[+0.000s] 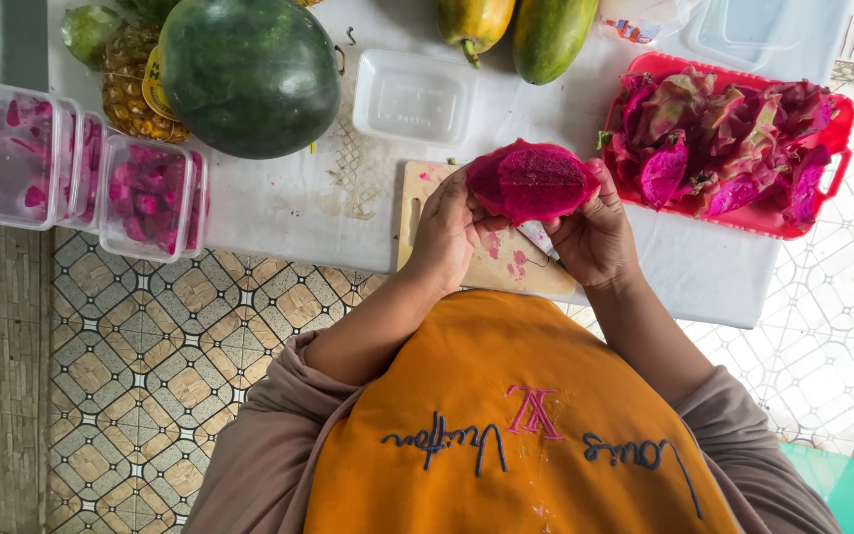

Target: Peeling and cutting dragon fruit into cubes and placing them into plastic containers on a food preparation table.

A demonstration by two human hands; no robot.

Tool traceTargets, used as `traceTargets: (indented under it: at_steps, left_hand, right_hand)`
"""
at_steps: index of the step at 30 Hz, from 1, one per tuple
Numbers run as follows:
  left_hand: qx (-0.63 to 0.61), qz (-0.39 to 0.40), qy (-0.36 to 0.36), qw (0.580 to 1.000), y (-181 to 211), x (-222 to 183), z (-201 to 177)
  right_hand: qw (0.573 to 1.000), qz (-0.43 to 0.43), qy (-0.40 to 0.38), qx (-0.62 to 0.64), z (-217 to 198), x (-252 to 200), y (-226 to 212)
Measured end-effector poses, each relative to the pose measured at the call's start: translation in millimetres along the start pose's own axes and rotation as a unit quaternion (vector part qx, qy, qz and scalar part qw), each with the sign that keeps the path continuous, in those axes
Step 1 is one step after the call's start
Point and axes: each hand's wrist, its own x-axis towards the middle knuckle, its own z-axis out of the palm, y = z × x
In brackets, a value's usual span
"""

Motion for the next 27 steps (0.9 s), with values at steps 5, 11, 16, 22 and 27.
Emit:
traceTargets:
  at_steps: [5, 11, 16, 22, 27]
  left_hand:
    - [-0.067, -0.025, -0.031, 0.997, -0.2, -5.1, 4.7]
    - [-0.092, -0.114, -0.107, 0.983, -7.1, 1.7, -11.2]
    - [-0.079, -0.140, -0.117, 0.980, 9.8, 5.8, -20.3]
    - [-0.032, -0.113, -0.033, 0.992, 36.6, 11.6, -51.5]
    - [-0.024, -0.057, 0.038, 0.997, 62.2, 15.5, -79.6]
  right_hand:
    - [1.000, 0.016, -0.004, -0.002, 0.8, 3.4, -4.1]
    - [0.994, 0.017, 0.005, -0.107, -24.6, 9.0, -38.1]
    - [0.992, 0.030, 0.005, -0.125, -2.5, 7.6, -25.0]
    - [0.717, 0.060, 0.059, -0.692, -35.0, -29.1, -41.6]
    - [0.286, 0.198, 0.004, -0.937, -123.0, -74.6, -11.9]
